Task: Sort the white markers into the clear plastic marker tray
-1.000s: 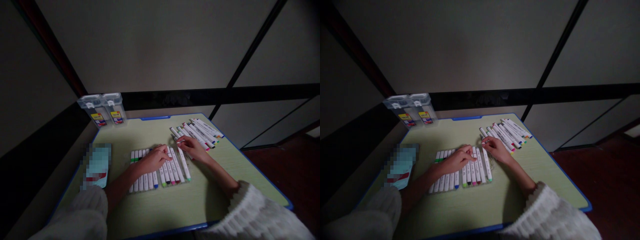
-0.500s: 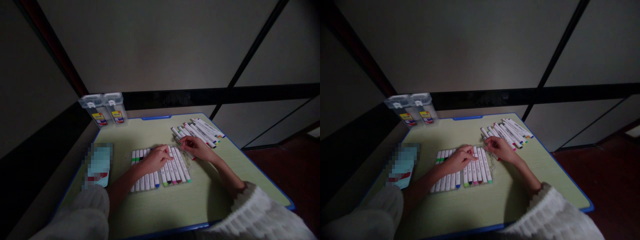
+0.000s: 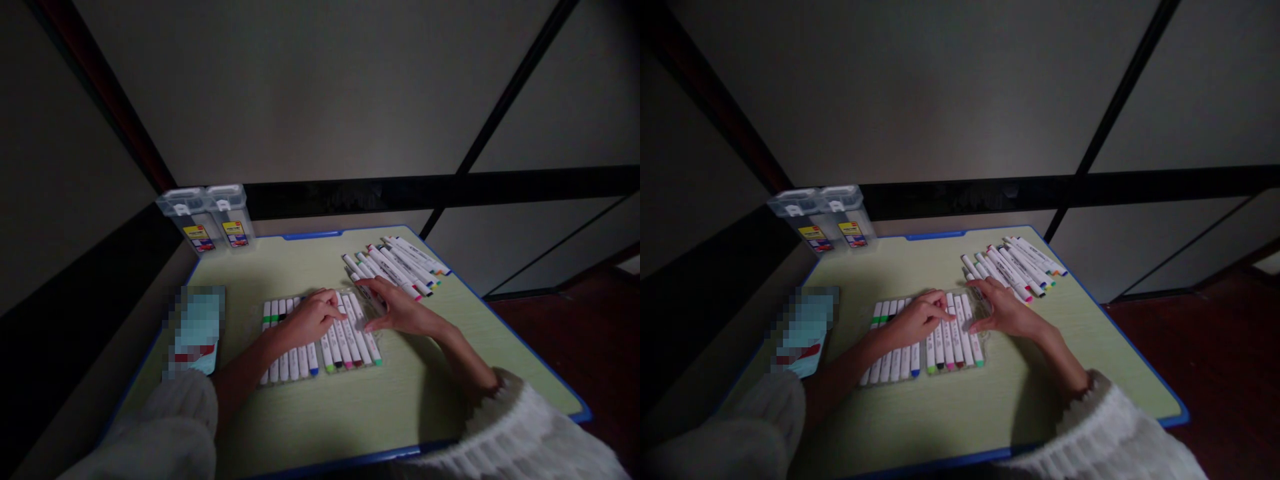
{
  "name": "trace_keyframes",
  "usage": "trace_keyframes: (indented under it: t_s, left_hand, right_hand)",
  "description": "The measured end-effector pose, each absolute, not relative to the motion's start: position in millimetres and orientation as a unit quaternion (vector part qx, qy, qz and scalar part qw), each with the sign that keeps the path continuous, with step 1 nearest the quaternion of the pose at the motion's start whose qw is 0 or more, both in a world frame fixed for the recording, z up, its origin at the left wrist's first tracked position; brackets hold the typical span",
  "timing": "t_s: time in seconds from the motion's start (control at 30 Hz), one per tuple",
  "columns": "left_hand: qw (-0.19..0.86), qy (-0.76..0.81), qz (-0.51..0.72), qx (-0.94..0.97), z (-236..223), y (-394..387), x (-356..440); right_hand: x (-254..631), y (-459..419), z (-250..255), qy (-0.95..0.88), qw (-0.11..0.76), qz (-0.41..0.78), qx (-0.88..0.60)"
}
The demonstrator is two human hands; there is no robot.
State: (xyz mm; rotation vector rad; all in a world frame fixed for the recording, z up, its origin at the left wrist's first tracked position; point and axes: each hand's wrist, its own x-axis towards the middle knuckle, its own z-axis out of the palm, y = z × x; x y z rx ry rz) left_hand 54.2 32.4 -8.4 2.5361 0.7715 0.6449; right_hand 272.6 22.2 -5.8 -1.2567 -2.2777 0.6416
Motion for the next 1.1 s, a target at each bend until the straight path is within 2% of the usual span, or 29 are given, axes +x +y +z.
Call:
trace_keyframes:
  t_s: [0.5, 0.83, 1.1]
  left_hand:
    - [0.209, 0.281, 0.223, 0.910, -7.1, 32.7, 56.7]
    - [0.204, 0.283, 0.221, 0.911, -8.0, 32.9, 56.5]
    - [0.211, 0.281, 0.223, 0.910, -7.3, 33.3, 56.4]
  right_hand:
    - [270.7, 25.4, -10.6, -0.821, 0.183, 0.210, -0.499]
    - [270.6, 24.3, -10.0, -0.844, 0.203, 0.247, -0.430]
    - [261.2, 27.3, -12.9, -0.840, 0.221, 0.172, -0.465]
